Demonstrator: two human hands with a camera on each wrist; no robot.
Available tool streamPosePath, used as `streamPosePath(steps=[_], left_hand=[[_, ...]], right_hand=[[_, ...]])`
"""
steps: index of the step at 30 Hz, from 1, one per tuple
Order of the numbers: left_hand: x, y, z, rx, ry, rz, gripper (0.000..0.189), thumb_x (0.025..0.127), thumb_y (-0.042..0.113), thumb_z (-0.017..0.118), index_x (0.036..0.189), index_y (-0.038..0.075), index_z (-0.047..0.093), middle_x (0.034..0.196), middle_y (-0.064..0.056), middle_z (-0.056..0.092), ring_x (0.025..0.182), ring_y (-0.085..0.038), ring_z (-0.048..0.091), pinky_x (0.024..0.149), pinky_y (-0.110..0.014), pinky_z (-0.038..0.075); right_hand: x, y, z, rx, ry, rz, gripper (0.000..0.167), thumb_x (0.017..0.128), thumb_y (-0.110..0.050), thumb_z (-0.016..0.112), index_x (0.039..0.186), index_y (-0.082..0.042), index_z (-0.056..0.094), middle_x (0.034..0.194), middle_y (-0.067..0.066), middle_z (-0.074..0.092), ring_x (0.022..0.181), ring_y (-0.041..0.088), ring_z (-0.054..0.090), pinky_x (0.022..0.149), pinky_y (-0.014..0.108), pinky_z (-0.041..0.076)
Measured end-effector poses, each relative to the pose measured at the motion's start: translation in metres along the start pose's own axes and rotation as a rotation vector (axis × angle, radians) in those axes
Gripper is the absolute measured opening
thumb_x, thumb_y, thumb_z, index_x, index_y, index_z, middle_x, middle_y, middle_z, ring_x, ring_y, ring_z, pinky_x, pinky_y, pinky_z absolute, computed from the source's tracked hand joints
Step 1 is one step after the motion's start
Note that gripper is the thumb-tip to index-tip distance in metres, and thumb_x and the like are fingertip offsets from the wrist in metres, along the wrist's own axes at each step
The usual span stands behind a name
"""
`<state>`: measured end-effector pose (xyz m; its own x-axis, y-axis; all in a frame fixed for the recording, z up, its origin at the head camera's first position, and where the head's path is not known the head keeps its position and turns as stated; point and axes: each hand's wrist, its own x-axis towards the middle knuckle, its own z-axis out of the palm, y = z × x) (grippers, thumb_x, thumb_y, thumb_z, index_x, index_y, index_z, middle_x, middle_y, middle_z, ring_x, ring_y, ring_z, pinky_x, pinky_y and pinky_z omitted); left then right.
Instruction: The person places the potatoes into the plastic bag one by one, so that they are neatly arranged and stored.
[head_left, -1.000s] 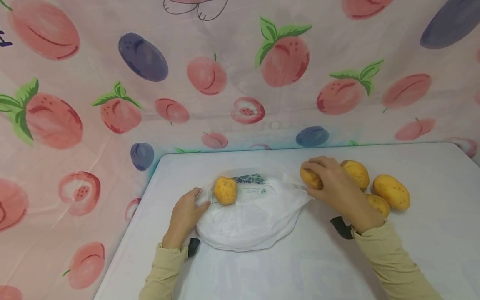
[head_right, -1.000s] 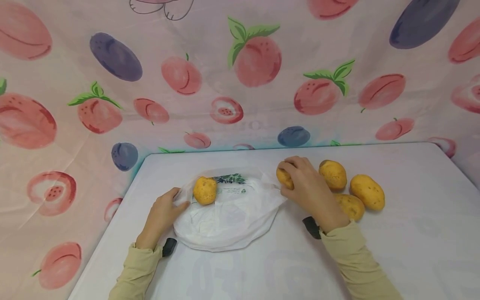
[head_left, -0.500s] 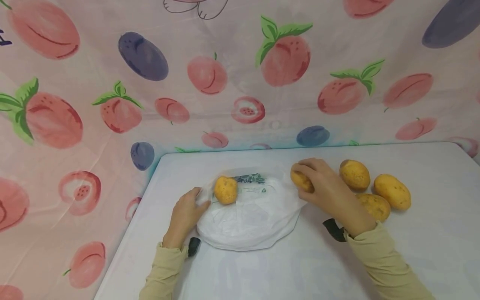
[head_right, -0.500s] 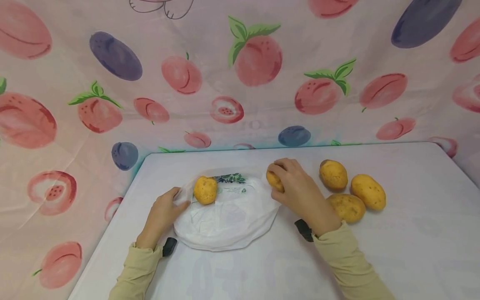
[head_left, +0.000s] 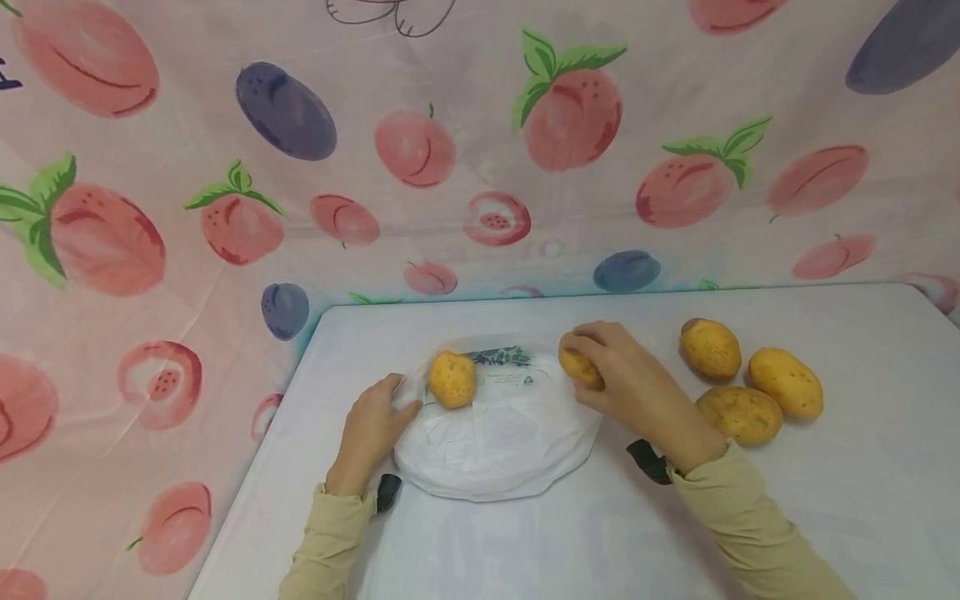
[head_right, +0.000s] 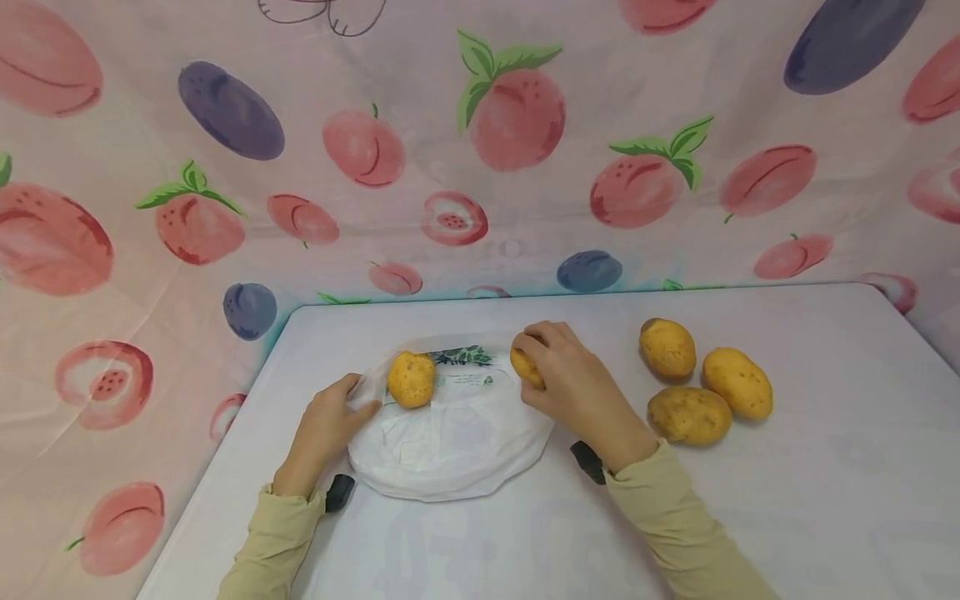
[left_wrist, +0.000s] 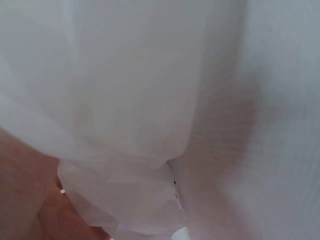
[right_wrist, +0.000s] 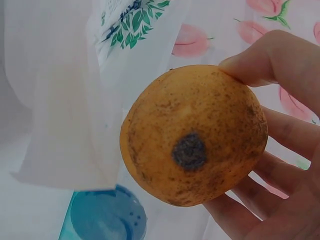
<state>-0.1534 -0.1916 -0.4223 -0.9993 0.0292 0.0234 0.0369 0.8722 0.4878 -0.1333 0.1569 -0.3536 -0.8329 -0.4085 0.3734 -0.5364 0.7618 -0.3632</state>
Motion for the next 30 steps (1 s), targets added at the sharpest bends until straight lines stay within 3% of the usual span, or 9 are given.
streamPosePath(steps=[30], left_hand=[[-0.001, 0.0, 0.0, 0.001, 0.017, 0.02, 0.054, 0.089, 0.024, 0.073, 0.133, -0.004, 0.057, 0.132, -0.024, 0.061, 0.122, -0.042, 0.058, 0.1, -0.055, 0.048]], right_hand=[[0.016, -0.023, 0.033, 0.007, -0.047, -0.018, 0.043, 0.077, -0.008, 0.08, 0.118, -0.004, 0.067, 0.121, 0.012, 0.06, 0.107, 0.026, 0.056, 0.087, 0.039, 0.055]])
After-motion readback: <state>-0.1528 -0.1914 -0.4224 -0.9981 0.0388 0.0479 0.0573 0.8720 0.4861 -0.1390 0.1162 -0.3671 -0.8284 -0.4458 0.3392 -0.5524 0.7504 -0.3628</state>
